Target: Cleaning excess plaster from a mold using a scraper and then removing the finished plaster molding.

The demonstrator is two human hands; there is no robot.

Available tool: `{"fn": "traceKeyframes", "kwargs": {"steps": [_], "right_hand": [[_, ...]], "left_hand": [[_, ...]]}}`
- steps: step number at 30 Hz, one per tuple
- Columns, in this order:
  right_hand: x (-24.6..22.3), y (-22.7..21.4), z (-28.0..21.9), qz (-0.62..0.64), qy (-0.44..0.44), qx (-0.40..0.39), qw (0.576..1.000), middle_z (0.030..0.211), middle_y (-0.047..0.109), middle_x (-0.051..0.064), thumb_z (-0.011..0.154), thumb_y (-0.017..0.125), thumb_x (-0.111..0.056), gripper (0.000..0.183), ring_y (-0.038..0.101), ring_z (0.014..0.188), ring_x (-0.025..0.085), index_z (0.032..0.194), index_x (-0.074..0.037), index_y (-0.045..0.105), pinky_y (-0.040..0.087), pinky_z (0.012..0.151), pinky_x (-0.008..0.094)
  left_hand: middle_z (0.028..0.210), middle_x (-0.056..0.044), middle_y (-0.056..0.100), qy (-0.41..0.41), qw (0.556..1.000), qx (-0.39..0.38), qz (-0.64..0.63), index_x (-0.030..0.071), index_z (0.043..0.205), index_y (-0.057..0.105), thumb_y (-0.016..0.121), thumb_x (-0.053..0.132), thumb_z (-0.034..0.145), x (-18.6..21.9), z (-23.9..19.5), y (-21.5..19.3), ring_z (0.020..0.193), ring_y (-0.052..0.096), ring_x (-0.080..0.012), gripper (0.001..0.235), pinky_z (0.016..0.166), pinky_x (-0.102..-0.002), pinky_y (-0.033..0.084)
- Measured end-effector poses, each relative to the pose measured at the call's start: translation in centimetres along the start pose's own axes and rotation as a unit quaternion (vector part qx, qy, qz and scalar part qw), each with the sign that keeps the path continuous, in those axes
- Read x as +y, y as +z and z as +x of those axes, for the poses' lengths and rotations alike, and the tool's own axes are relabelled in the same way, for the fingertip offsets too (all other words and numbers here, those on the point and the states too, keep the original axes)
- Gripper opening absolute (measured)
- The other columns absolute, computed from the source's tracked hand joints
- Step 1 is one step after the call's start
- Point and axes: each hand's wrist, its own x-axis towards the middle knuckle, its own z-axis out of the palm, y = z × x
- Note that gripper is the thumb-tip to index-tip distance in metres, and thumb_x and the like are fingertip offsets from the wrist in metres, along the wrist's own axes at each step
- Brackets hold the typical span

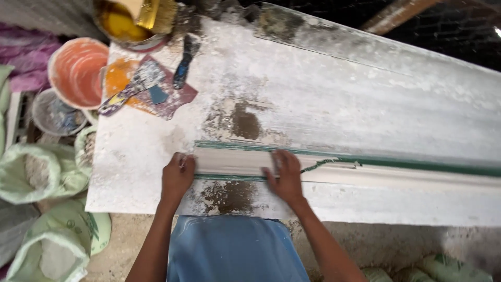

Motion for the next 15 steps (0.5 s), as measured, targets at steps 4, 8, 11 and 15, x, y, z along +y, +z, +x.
{"fn": "traceKeyframes", "kwargs": {"steps": [4, 8, 11, 15], "right_hand": [[9.2, -4.5, -6.2, -0.097, 0.106, 0.053, 0.988, 0.134, 0.058, 0.016, 0.087, 0.078, -0.041, 0.064, 0.055, 0.130, 0.038, 0.140, -0.010, 0.057, 0.042, 0.113, 0.054], [14.4, -9.0, -11.9, -0.171, 0.169, 0.037, 0.970, 0.137, 0.057, 0.023, 0.084, 0.078, -0.052, 0.078, 0.054, 0.132, 0.042, 0.141, -0.005, 0.055, 0.041, 0.115, 0.057], [18.2, -10.7, -14.2, -0.150, 0.298, -0.019, 0.943, 0.149, 0.050, 0.029, 0.081, 0.075, -0.060, 0.093, 0.047, 0.142, 0.044, 0.148, -0.001, 0.049, 0.032, 0.125, 0.056], [23.2, -12.1, -16.1, -0.121, 0.271, -0.051, 0.954, 0.163, 0.029, 0.027, 0.084, 0.057, -0.073, 0.108, 0.028, 0.150, 0.046, 0.158, 0.001, 0.032, 0.028, 0.119, 0.062]], "left_hand": [[0.096, -0.030, 0.072, -0.025, 1.000, -0.003, 0.007, 0.004, 0.105, 0.066, 0.056, 0.034, 0.101, 2.8, -1.3, -1.8, 0.098, 0.070, -0.0510, 0.032, 0.083, -0.061, 0.054], [0.099, -0.026, 0.072, -0.009, 1.000, -0.001, 0.026, 0.006, 0.109, 0.069, 0.057, 0.034, 0.102, 1.8, -1.2, -1.7, 0.100, 0.070, -0.0478, 0.031, 0.086, -0.060, 0.055], [0.105, -0.027, 0.067, 0.034, 0.997, 0.031, 0.057, 0.005, 0.114, 0.071, 0.058, 0.027, 0.101, 1.2, -0.4, -0.7, 0.106, 0.065, -0.0521, 0.029, 0.094, -0.061, 0.053], [0.133, -0.034, 0.050, 0.196, 0.947, 0.192, 0.169, -0.012, 0.138, 0.054, 0.061, 0.024, 0.095, 1.8, -1.8, 2.0, 0.126, 0.044, -0.0520, 0.057, 0.104, -0.062, 0.035]]}}
